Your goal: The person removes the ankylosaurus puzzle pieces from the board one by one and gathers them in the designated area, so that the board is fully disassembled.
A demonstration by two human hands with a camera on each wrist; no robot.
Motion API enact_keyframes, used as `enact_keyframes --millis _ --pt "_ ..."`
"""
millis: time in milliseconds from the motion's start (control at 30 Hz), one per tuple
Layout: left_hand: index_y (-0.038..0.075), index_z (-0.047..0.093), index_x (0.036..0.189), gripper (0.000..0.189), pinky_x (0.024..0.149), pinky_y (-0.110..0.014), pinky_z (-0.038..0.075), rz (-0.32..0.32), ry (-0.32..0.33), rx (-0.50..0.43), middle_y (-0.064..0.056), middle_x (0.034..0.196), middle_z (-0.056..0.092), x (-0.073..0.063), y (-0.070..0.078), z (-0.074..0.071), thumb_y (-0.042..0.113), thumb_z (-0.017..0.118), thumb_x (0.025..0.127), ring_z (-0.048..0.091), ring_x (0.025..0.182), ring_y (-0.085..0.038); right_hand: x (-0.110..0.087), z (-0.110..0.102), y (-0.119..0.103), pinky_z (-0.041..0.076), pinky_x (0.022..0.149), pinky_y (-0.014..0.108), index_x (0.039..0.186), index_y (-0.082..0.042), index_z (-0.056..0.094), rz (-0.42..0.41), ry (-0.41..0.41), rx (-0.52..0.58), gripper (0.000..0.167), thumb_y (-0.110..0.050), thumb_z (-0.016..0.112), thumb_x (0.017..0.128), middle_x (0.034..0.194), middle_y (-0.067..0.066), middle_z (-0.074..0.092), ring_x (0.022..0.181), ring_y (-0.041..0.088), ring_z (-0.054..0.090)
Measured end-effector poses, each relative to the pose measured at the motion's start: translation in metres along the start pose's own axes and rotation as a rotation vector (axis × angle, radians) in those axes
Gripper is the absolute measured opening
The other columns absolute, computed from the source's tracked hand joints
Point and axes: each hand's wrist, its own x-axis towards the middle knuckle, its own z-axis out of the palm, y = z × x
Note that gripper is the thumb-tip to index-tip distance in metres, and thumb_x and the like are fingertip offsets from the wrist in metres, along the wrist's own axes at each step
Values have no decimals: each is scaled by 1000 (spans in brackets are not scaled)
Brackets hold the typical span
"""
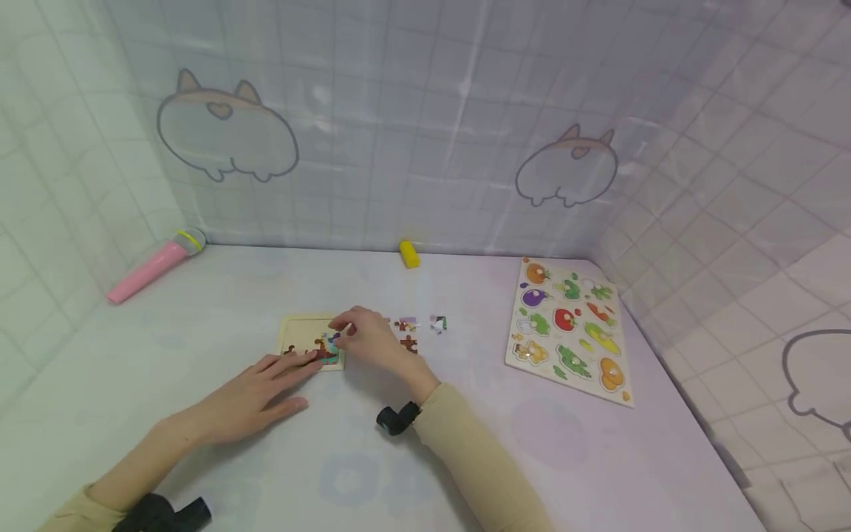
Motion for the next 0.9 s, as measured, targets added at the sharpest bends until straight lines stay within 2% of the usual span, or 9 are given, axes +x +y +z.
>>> enact_keyframes --millis 167,333,600,900 --pt "22 43 153 59 110 -63 34 11 4 6 -7 158 39 0 0 4 50 49 102 34 144 -42 9 13 0 47 76 21 119 -7 71 16 -23 -69 28 -12 74 91 111 6 66 92 15 59" --pt "22 44 153 58 110 -64 35 13 13 20 -6 157 41 1 -2 3 50 50 102 36 143 -42 10 18 3 46 81 22 122 -10 70 -8 -51 -135 33 -18 76 90 113 4 63 95 14 56" --pt "22 45 152 57 109 -65 35 4 -8 0 -6 157 41 1 -2 -2 51 48 102 36 142 -44 10 21 3 46 89 27 125 -12 69 -34 -77 -240 33 -19 72 94 119 6 62 105 18 55" --pt "23 44 152 59 110 -65 34 -8 -11 9 -6 158 40 1 -4 2 52 50 101 36 143 -43 8 23 1 46 94 29 125 -13 68 -28 -69 -236 32 -17 71 94 122 6 59 110 19 53"
